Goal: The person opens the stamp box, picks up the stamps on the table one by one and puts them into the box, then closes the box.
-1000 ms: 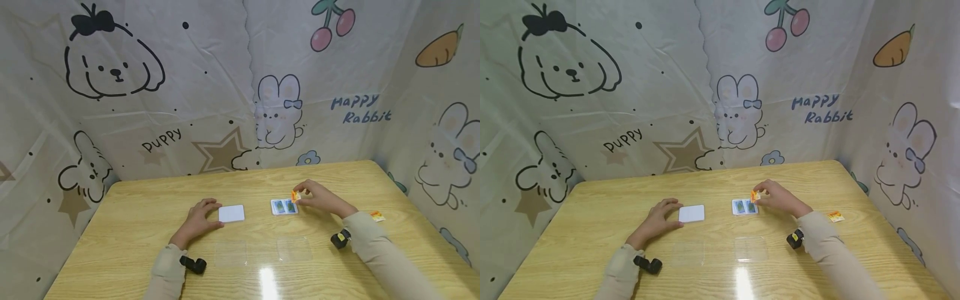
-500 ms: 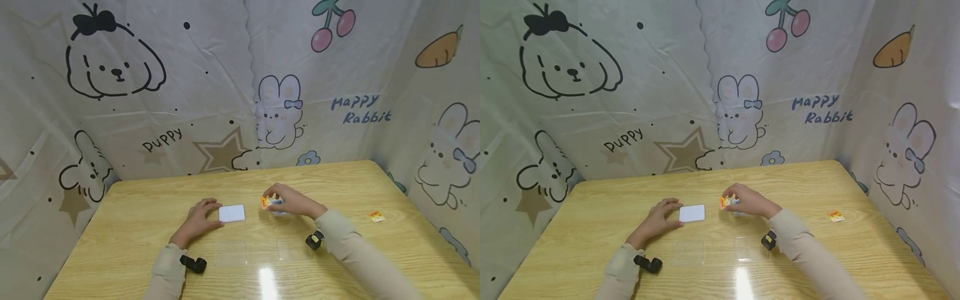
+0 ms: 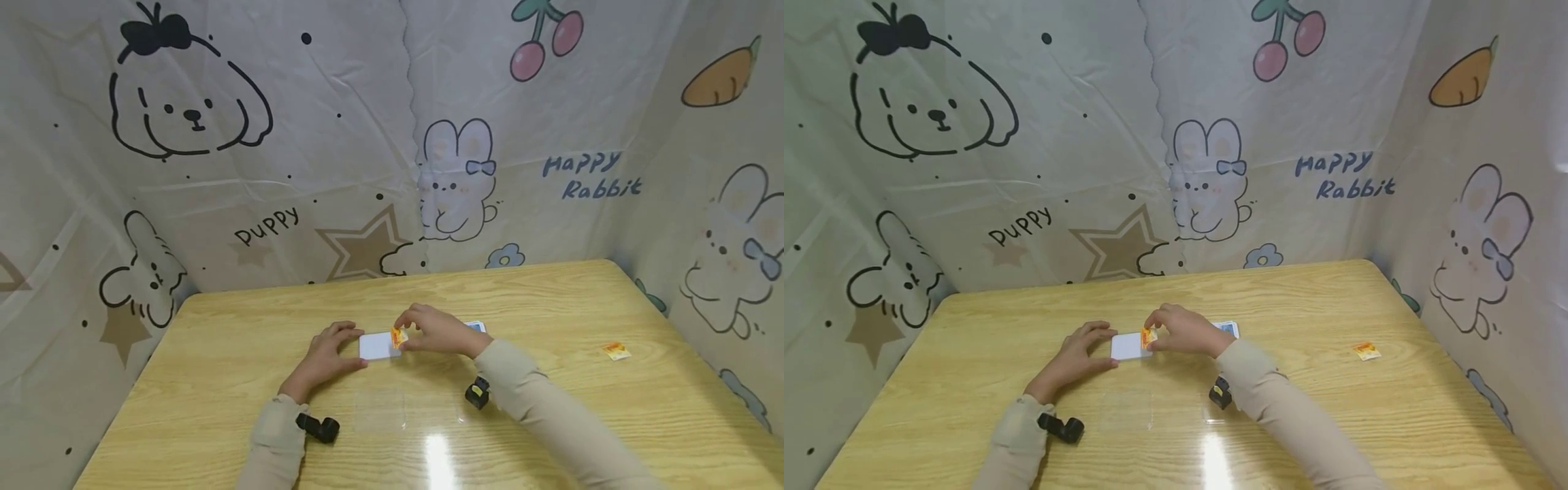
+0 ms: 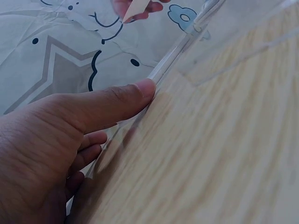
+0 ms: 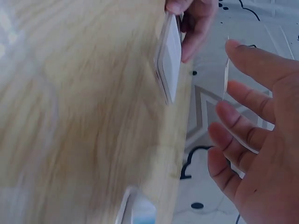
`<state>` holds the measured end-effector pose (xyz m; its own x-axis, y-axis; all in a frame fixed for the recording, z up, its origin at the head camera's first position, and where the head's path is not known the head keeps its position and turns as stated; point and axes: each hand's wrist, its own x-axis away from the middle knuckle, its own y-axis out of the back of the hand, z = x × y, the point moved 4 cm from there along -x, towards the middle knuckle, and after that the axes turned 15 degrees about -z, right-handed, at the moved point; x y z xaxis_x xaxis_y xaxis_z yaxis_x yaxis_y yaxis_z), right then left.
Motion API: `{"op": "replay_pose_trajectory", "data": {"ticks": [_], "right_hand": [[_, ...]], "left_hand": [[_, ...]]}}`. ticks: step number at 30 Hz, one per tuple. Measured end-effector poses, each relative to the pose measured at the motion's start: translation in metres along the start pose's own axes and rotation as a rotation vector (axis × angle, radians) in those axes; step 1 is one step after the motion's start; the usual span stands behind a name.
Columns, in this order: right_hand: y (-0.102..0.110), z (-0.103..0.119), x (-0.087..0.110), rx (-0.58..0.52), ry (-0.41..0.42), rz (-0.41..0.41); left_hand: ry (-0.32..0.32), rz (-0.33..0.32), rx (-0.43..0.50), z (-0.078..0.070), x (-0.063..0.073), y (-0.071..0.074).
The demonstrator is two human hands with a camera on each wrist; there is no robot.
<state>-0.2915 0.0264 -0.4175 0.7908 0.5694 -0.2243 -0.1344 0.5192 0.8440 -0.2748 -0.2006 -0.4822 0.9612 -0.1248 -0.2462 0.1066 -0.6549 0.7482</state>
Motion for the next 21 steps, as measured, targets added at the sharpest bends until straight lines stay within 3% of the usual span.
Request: {"op": "replay_pose_trajectory", "data": {"ticks": [21], "right_hand": [[-0.042, 0.018, -0.022, 0.064, -0.035, -0.007]], "left_hand": [[-0.003, 0.010, 0.019, 0.002, 0.001, 0.001]]}}
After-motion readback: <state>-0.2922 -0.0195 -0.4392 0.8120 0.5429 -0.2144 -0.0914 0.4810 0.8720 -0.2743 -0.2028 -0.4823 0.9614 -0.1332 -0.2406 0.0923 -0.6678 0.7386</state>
